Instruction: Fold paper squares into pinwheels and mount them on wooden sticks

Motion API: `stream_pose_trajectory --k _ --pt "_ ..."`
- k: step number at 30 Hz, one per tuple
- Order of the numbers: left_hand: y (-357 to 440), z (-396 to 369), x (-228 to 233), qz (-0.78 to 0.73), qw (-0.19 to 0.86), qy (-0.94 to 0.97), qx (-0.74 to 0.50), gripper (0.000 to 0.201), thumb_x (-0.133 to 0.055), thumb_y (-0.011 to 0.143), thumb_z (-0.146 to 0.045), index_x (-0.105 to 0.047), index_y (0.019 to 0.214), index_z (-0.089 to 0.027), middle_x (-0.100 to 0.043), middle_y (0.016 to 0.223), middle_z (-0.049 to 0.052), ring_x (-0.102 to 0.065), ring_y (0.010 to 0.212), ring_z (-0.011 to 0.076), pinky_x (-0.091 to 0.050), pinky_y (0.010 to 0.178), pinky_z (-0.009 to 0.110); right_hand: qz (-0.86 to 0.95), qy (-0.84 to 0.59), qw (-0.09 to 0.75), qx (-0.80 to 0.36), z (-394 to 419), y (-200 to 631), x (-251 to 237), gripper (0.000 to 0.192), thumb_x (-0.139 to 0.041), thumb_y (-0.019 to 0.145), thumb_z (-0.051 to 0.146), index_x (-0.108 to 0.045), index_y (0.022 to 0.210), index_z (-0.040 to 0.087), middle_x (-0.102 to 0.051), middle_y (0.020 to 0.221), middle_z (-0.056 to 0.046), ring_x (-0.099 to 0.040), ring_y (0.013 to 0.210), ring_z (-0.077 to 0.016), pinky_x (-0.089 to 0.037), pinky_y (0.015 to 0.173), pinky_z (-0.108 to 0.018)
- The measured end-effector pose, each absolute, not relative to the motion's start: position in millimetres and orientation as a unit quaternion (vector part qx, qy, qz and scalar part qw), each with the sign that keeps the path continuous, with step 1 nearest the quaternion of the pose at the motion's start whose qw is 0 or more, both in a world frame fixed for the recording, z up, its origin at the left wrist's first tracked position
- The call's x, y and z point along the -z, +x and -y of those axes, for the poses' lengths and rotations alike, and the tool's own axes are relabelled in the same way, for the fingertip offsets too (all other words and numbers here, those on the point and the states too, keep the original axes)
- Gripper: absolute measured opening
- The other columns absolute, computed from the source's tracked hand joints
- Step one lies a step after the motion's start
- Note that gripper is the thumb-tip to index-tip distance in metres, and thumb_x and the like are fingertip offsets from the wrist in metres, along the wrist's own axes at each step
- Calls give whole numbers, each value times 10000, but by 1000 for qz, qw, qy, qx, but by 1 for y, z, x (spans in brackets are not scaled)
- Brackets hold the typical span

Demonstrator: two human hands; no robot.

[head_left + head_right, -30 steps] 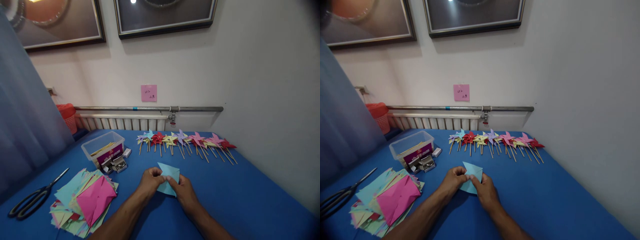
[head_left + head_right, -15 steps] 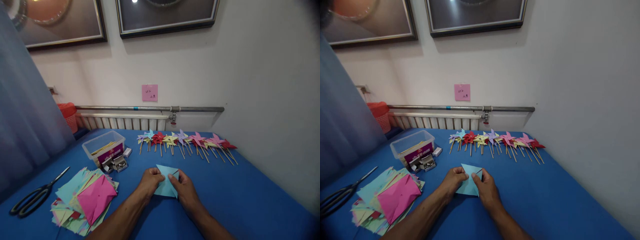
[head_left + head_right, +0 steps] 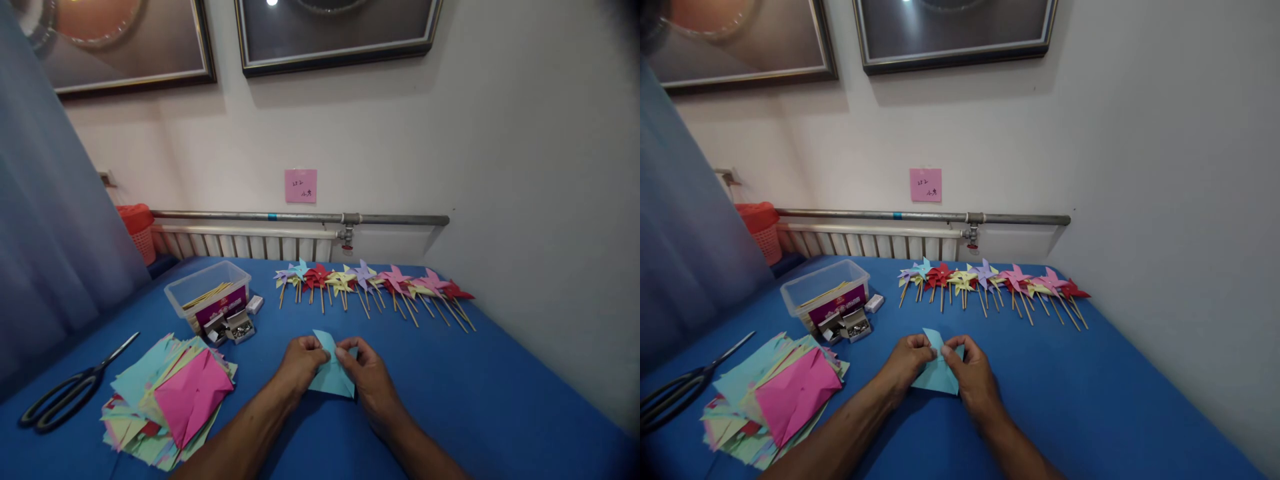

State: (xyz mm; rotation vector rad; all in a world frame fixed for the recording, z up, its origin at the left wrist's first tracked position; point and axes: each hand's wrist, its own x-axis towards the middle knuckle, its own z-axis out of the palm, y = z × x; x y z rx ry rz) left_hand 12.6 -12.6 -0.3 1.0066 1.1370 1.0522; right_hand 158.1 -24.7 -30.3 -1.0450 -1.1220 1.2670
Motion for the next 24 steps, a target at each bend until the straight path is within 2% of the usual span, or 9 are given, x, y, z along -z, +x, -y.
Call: stream_pose_trajectory --k 9,15,24 --pt "14 13 1 -494 607 439 -442 108 -595 510 -199 -496 553 -193 -458 441 -61 -341 409 69 -244 434 228 480 -465 550 -500 19 160 39 459 -815 642 532 -586 897 226 -608 735 30 -541 590 -149 -460 558 -273" --pt "12 13 0 -482 618 431 -448 166 -653 509 -232 -501 557 -187 -485 466 -51 -365 424 68 -260 454 231 467 -466 546 -516 16 159 41 476 -807 618 531 -569 901 230 -574 662 50 -498 523 -133 -413 507 -258" --pt "11 17 -6 -473 621 430 -454 220 -704 520 -265 -503 552 -183 -467 452 -59 -339 417 62 -246 455 226 465 -468 521 -541 12 163 46 504 -805 606 517 -552 930 225 -573 635 55 -505 516 -132 -411 504 -258"
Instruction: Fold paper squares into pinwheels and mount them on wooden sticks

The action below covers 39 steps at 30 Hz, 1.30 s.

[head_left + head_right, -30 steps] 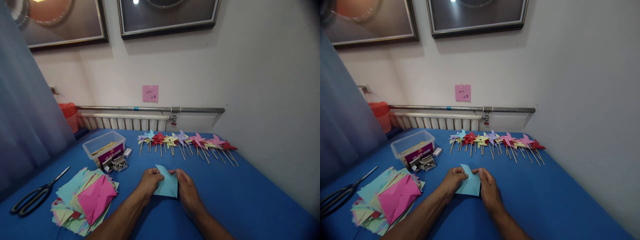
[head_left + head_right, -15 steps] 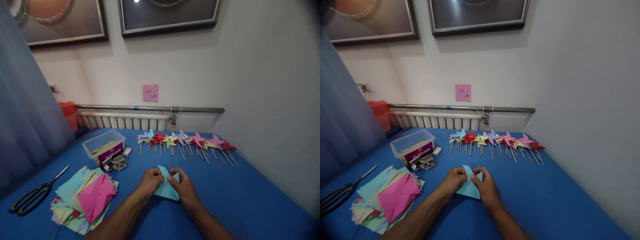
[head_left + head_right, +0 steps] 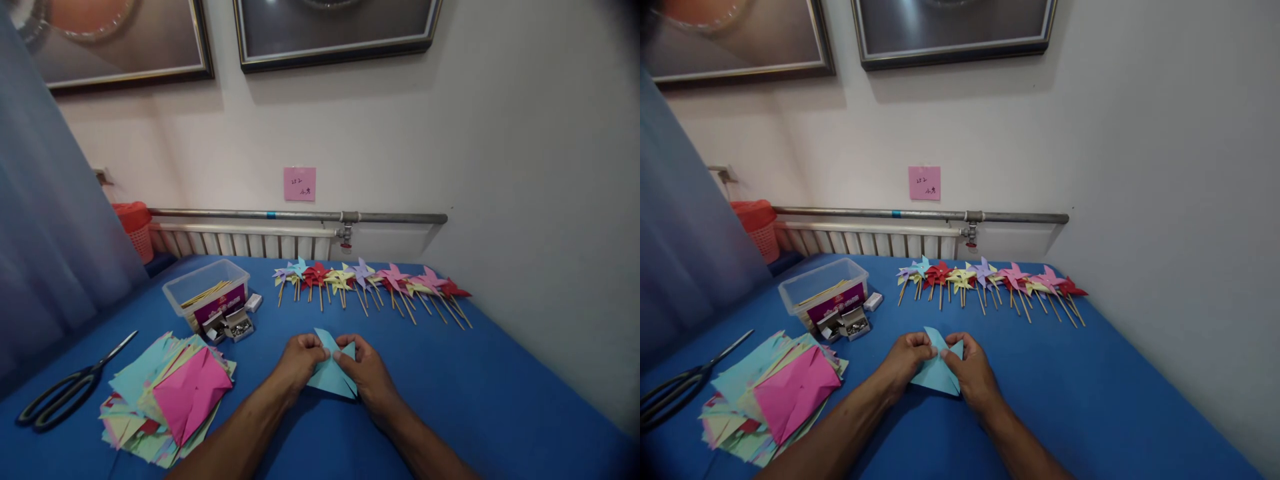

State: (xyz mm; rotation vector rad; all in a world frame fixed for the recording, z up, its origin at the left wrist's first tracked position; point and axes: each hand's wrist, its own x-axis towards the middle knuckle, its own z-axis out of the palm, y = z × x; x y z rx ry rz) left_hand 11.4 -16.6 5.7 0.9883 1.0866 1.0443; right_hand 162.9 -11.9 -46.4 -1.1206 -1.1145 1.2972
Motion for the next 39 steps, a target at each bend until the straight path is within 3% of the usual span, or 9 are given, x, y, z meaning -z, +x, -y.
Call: stream_pose_trajectory --k 13,25,28,32,35,39 --pt "10 10 7 -483 612 454 -431 302 -799 547 -305 -532 599 -174 -517 494 -47 -409 435 76 -303 468 229 516 -495 498 -491 17 166 38 380 -750 684 429 -592 952 211 -616 695 24 -552 587 -154 -437 544 -268" --pt "9 10 5 -493 597 464 -431 241 -757 542 -265 -541 588 -167 -532 495 -39 -418 444 79 -317 471 230 505 -482 497 -515 17 164 38 447 -770 653 443 -600 985 197 -644 728 13 -574 591 -160 -455 556 -279" --pt "7 12 -3 -475 638 411 -445 207 -736 541 -256 -572 619 -159 -580 521 -17 -472 449 96 -357 481 236 491 -451 501 -551 21 165 26 563 -754 688 497 -570 1123 189 -652 722 4 -604 605 -180 -468 581 -298" --pt "-2 10 -12 -462 660 354 -474 234 -743 520 -232 -524 582 -172 -549 493 -27 -471 427 94 -351 457 232 512 -396 511 -565 32 169 7 660 -678 816 463 -445 1389 233 -709 946 -56 -659 758 -200 -499 705 -330" --pt "-10 5 -12 -453 669 344 -479 255 -759 509 -223 -529 604 -168 -543 501 -29 -477 430 96 -354 455 234 533 -372 490 -580 36 170 2 534 -673 828 418 -535 1318 254 -713 1004 -57 -658 810 -202 -503 772 -346" --pt "-12 3 -10 -457 666 360 -466 224 -751 533 -216 -550 614 -157 -553 498 -21 -463 418 93 -337 449 234 553 -401 478 -553 36 169 3 360 -730 778 466 -681 1036 219 -701 912 -41 -618 782 -191 -486 743 -314"
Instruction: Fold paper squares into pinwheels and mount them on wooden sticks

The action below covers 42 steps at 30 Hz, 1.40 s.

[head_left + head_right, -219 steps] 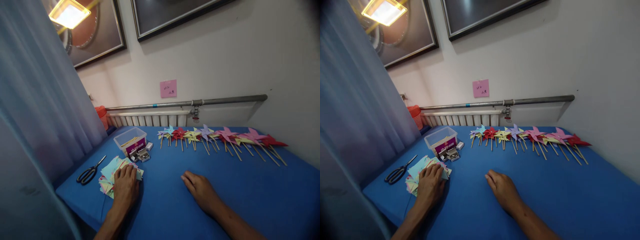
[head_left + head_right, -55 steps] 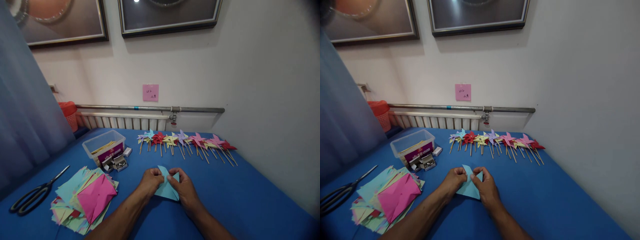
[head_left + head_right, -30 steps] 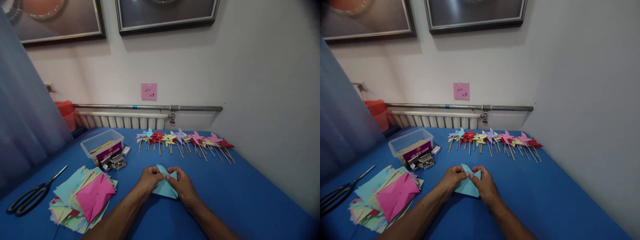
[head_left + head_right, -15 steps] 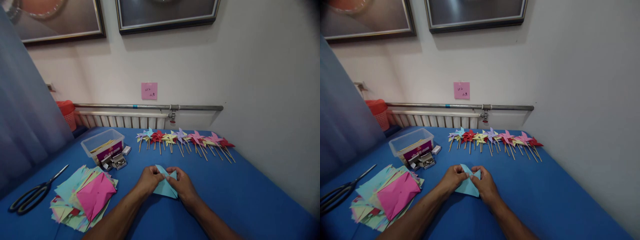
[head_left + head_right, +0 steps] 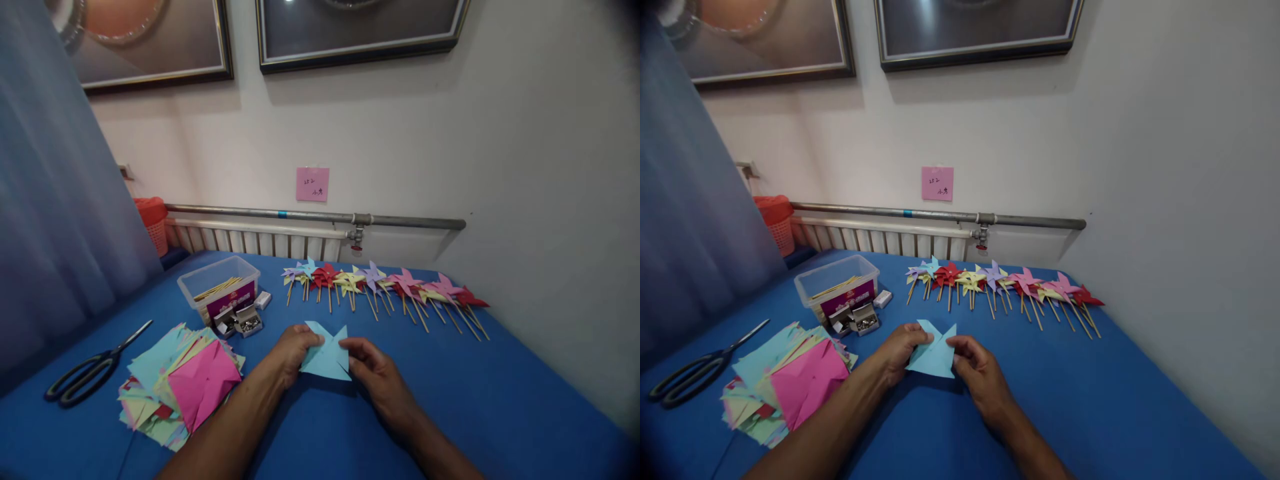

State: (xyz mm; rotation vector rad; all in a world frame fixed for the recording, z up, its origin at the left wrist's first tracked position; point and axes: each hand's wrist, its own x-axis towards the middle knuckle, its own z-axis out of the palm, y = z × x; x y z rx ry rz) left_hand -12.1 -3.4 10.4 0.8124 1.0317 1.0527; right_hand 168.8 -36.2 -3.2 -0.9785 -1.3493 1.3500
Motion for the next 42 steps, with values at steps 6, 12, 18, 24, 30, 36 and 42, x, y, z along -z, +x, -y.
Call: stream_pose_trajectory --k 6,12,18,24,30,36,42 --pt "-2 8 -6 -460 650 388 -463 239 -769 553 -245 -551 602 -160 -544 479 -33 -430 402 78 -317 448 226 581 -444 474 -491 36 165 4 316 -714 770 518 -696 809 205 -589 686 21 -497 642 -148 -399 604 -256" --pt "2 10 0 -450 636 413 -472 242 -775 543 -263 -572 613 -151 -551 498 -31 -431 424 75 -320 461 229 591 -461 471 -465 37 162 4 309 -696 778 506 -659 730 203 -544 626 33 -453 597 -139 -369 562 -249" --pt "4 11 0 -453 644 398 -470 244 -795 534 -248 -590 619 -146 -573 518 -24 -458 452 84 -338 480 231 576 -475 478 -463 36 160 11 309 -695 775 520 -623 768 220 -479 583 56 -389 532 -122 -298 508 -239" --pt "6 11 2 -439 652 388 -481 252 -819 534 -247 -610 621 -138 -593 530 -13 -476 469 91 -356 502 233 569 -462 494 -469 34 160 18 315 -707 779 519 -621 801 217 -513 608 48 -419 555 -125 -313 525 -241" --pt "7 11 4 -440 652 379 -487 284 -853 534 -269 -627 636 -130 -599 539 -6 -478 479 90 -353 513 233 561 -455 503 -475 35 159 17 311 -725 765 503 -621 792 211 -526 634 42 -441 582 -130 -342 557 -250" --pt "8 14 0 -447 649 372 -490 305 -847 489 -273 -600 607 -140 -578 522 -15 -468 473 89 -347 502 237 555 -464 497 -479 35 157 18 264 -707 772 464 -602 819 227 -471 587 65 -411 539 -125 -315 521 -244" --pt "9 16 -5 -463 639 384 -480 289 -816 495 -293 -592 607 -149 -567 510 -27 -453 461 86 -341 489 239 576 -473 484 -459 33 157 21 231 -679 772 430 -595 815 220 -442 573 74 -395 532 -120 -313 516 -240"
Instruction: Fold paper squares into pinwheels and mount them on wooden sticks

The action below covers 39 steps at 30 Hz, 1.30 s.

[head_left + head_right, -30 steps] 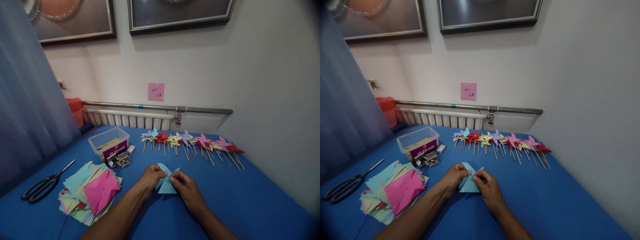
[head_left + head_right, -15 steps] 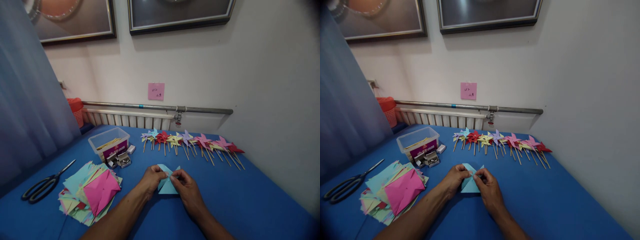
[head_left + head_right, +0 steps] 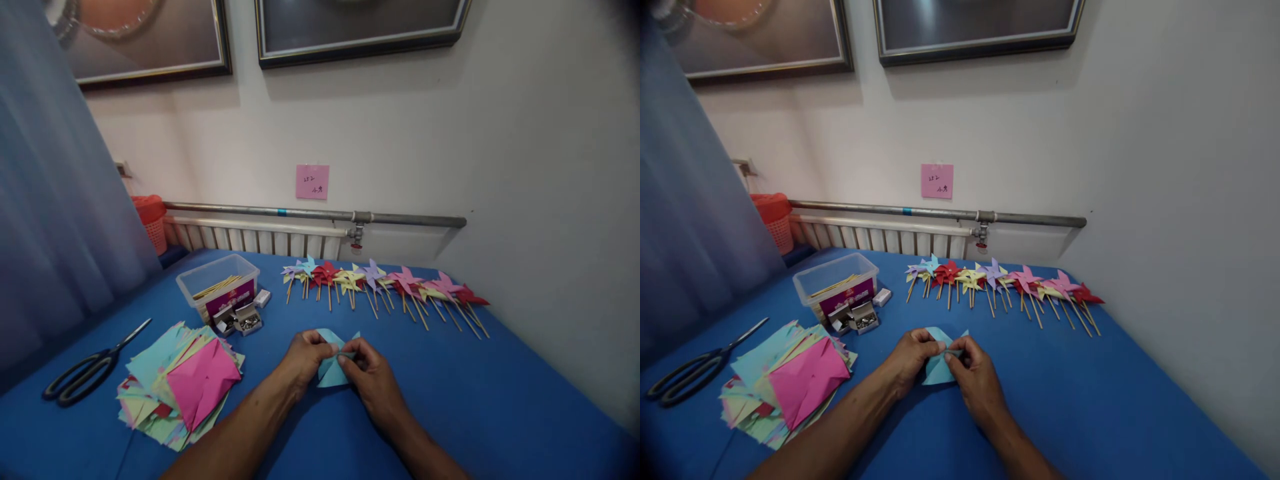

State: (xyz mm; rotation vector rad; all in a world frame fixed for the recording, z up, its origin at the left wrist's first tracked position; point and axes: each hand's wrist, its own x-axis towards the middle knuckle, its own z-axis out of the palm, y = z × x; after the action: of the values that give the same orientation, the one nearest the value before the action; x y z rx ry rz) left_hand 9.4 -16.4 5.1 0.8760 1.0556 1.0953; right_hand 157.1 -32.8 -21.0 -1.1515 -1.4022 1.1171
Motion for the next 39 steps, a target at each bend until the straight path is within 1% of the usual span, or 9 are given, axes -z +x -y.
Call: stream_pose_trajectory --k 6,15,22,26,29,31,33,36,39 --pt "10 16 -1 -464 634 394 -477 290 -811 512 -304 -583 602 -151 -562 510 -26 -449 464 83 -330 491 235 584 -484 476 -445 32 158 24 214 -654 774 424 -587 815 225 -397 561 84 -366 512 -117 -287 498 -239" --pt "8 16 -3 -471 633 407 -460 287 -792 547 -318 -550 578 -166 -494 464 -51 -394 442 73 -293 472 232 580 -494 469 -446 30 156 23 213 -654 757 414 -577 814 224 -445 577 73 -402 522 -123 -312 497 -240" --pt "9 11 8 -503 608 421 -447 224 -777 509 -221 -601 625 -146 -565 531 -30 -467 472 91 -348 502 240 582 -486 464 -458 30 157 24 225 -655 783 425 -563 831 225 -407 569 87 -377 510 -114 -293 487 -234" --pt "9 9 10 -498 616 418 -445 208 -787 530 -210 -635 652 -137 -611 569 -9 -507 485 104 -383 517 245 577 -484 475 -455 32 156 23 249 -658 771 355 -584 972 227 -453 616 77 -445 553 -128 -349 521 -238" --pt "9 10 7 -499 617 399 -460 178 -777 540 -187 -646 644 -127 -616 557 1 -505 465 104 -381 501 242 577 -462 484 -469 34 155 21 403 -628 792 339 -556 1173 228 -558 746 35 -553 659 -158 -453 615 -271" --pt "9 10 4 -484 628 388 -470 161 -749 567 -190 -673 683 -108 -641 580 23 -523 473 114 -397 505 247 590 -451 483 -464 36 156 19 508 -615 813 339 -500 1299 243 -613 932 -14 -615 801 -186 -504 719 -311" --pt "8 10 2 -473 636 367 -487 173 -725 587 -191 -683 728 -99 -658 605 40 -552 498 132 -422 518 255 622 -457 468 -430 38 156 18 563 -618 820 316 -465 1359 270 -608 1127 -51 -627 968 -217 -516 838 -359" --pt "7 9 2 -491 622 316 -522 149 -721 589 -180 -624 692 -132 -627 571 18 -551 497 136 -430 513 257 690 -456 437 -354 43 156 15 541 -627 784 220 -513 1308 286 -570 1277 -59 -572 1171 -245 -450 1021 -419" --pt "6 8 2 -495 617 289 -539 171 -725 585 -173 -565 643 -159 -582 530 -9 -524 474 122 -428 505 251 732 -450 417 -298 46 155 13 483 -614 738 141 -571 1198 281 -536 1333 -54 -530 1248 -243 -398 1088 -424"
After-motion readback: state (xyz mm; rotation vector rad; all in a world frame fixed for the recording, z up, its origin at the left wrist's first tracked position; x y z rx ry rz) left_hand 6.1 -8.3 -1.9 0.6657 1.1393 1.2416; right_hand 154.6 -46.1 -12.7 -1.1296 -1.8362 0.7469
